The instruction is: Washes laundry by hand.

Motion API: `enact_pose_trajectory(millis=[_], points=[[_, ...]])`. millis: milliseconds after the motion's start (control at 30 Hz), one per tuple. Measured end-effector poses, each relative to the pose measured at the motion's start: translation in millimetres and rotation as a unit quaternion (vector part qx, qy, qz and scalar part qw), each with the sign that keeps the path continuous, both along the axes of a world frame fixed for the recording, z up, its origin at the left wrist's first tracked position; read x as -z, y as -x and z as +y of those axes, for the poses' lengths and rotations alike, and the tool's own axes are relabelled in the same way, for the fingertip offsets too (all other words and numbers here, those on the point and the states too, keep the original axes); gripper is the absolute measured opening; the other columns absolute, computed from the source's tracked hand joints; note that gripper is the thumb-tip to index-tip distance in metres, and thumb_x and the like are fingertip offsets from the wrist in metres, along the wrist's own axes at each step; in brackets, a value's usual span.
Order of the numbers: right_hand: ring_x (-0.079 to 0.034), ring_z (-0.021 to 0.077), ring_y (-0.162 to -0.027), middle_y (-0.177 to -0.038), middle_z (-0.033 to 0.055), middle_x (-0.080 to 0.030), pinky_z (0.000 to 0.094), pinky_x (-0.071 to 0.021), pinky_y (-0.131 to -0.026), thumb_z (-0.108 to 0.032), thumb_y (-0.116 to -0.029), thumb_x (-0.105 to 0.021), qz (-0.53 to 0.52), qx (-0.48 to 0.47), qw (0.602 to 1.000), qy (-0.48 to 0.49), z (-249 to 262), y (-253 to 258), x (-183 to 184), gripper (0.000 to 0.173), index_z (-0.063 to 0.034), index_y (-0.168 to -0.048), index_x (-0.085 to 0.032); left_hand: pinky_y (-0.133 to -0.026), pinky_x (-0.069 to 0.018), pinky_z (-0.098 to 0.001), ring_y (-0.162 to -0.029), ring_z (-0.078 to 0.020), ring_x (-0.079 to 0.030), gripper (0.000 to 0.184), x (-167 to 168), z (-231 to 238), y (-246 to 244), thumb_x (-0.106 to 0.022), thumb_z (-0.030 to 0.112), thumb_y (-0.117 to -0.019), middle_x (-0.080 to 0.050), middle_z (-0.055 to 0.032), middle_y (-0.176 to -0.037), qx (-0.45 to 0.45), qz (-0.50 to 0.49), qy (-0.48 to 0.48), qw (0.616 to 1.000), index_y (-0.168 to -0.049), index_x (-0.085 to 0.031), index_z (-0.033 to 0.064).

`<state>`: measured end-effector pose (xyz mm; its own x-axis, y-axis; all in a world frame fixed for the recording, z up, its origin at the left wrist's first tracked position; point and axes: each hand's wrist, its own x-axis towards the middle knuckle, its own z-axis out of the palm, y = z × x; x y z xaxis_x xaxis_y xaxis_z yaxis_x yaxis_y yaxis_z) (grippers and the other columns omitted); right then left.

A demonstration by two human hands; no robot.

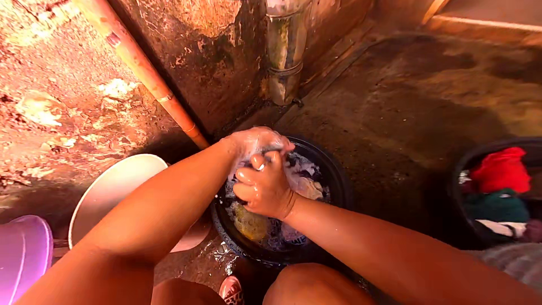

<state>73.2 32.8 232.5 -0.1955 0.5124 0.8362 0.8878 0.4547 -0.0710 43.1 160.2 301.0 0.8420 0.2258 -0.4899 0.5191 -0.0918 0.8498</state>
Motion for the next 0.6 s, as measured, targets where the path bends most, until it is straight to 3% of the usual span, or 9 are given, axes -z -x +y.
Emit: enact_pose_trajectory(millis=[133, 167, 233, 267, 333, 367, 433, 533, 600], points=[[-0.069, 0.0239, -0.098, -0.095, 0.0018, -0.073, 0.0549, -0.0507, -0.088, -0.014, -0.086, -0.072, -0.073, -0.03, 0.98, 0.184, -8.7, 18.3, 46.5, 0.007, -0.0156, -0.082, -0.077, -0.069, -0.0505, -0.0487, -0.075, -0.0241, -0.062, 0.028, 16.9, -31.6, -23.5, -0.065, 0.026, -0.0991, -0.065, -0.0113, -0.08, 0.167, 0.168, -0.3, 0.924, -0.086, -0.07, 0.0022], [-0.071, 0.0272, -0.102, -0.101, 0.0093, -0.076, 0.0526, -0.0542, -0.091, -0.012, -0.0932, -0.067, -0.039, -0.045, 0.952, 0.299, -10.2, 23.7, 52.7, 0.013, -0.0073, -0.095, -0.079, -0.077, -0.0516, -0.06, -0.089, -0.0342, -0.066, 0.029, 23.0, -43.4, -26.4, -0.065, 0.027, -0.0985, -0.068, -0.0178, -0.091, 0.196, 0.189, -0.346, 0.898, -0.09, -0.071, 0.0], [-0.065, 0.0375, -0.119, -0.119, 0.0235, -0.071, 0.0553, -0.0479, -0.103, -0.011, -0.1038, -0.053, 0.058, -0.079, 0.875, 0.474, -7.6, 28.9, 59.2, 0.028, 0.0036, -0.118, -0.072, -0.083, -0.051, -0.0685, -0.103, -0.0429, -0.067, 0.029, 31.0, -57.5, -18.6, -0.061, 0.028, -0.0993, -0.07, -0.0229, -0.103, 0.164, 0.209, -0.392, 0.881, -0.098, -0.071, 0.0002], [-0.067, 0.0334, -0.116, -0.117, 0.0192, -0.073, 0.0514, -0.051, -0.1, -0.012, -0.1036, -0.053, 0.048, -0.074, 0.9, 0.427, -6.7, 30.5, 67.6, 0.027, 0.0003, -0.116, -0.073, -0.084, -0.051, -0.0684, -0.106, -0.0436, -0.067, 0.032, 29.5, -56.6, -10.4, -0.057, 0.03, -0.1027, -0.07, -0.0233, -0.105, 0.126, 0.217, -0.407, 0.878, -0.103, -0.071, 0.0012], [-0.069, 0.0176, -0.114, -0.115, -0.0027, -0.077, 0.0414, -0.0534, -0.098, -0.013, -0.096, -0.062, -0.01, -0.043, 0.981, 0.187, 1.0, 31.6, 88.7, 0.022, -0.0174, -0.108, -0.08, -0.085, -0.052, -0.0668, -0.105, -0.0432, -0.068, 0.038, 15.9, -42.7, 10.1, -0.05, 0.036, -0.1068, -0.071, -0.0221, -0.105, 0.042, 0.22, -0.45, 0.864, -0.107, -0.072, 0.0046], [-0.061, 0.0204, -0.129, -0.129, -0.006, -0.072, 0.0497, -0.0443, -0.11, -0.014, -0.0957, -0.062, -0.005, -0.043, 0.989, 0.145, 5.1, 30.4, 94.6, 0.027, -0.0228, -0.115, -0.079, -0.083, -0.0522, -0.0671, -0.103, -0.0435, -0.068, 0.04, 3.6, -32.5, 21.6, -0.05, 0.039, -0.107, -0.071, -0.0217, -0.103, 0.002, 0.222, -0.475, 0.852, -0.108, -0.073, 0.0061], [-0.041, 0.027, -0.148, -0.152, -0.0053, -0.056, 0.0611, -0.0304, -0.118, -0.019, -0.097, -0.064, 0.055, -0.032, 0.977, 0.203, 6.4, 25.8, 111.7, 0.037, -0.0286, -0.132, -0.07, -0.079, -0.051, -0.0694, -0.097, -0.0455, -0.068, 0.04, -31.5, -9.0, 46.4, -0.052, 0.041, -0.1059, -0.07, -0.0228, -0.098, -0.074, 0.24, -0.515, 0.819, -0.104, -0.071, 0.0059], [-0.037, 0.0338, -0.15, -0.162, 0.0112, -0.041, 0.0571, -0.0324, -0.12, -0.028, -0.1014, -0.064, 0.15, 0.01, 0.853, 0.499, 0.8, 4.8, 155.6, 0.056, -0.0206, -0.154, -0.048, -0.079, -0.0451, -0.0769, -0.099, -0.0531, -0.064, 0.044, -83.5, 35.4, 95.7, -0.057, 0.042, -0.1034, -0.067, -0.0312, -0.1, -0.167, 0.331, -0.542, 0.754, -0.104, -0.07, 0.0002], [-0.031, 0.0463, -0.15, -0.167, 0.0246, -0.024, 0.0646, -0.0294, -0.119, -0.039, -0.1055, -0.054, 0.127, 0.027, 0.742, 0.658, -8.4, -8.8, 199.4, 0.058, -0.0267, -0.16, -0.038, -0.084, -0.0418, -0.0812, -0.106, -0.057, -0.062, 0.053, -96.7, 70.5, 131.6, -0.061, 0.049, -0.1002, -0.066, -0.0353, -0.106, -0.175, 0.416, -0.544, 0.707, -0.101, -0.071, -0.0028]])
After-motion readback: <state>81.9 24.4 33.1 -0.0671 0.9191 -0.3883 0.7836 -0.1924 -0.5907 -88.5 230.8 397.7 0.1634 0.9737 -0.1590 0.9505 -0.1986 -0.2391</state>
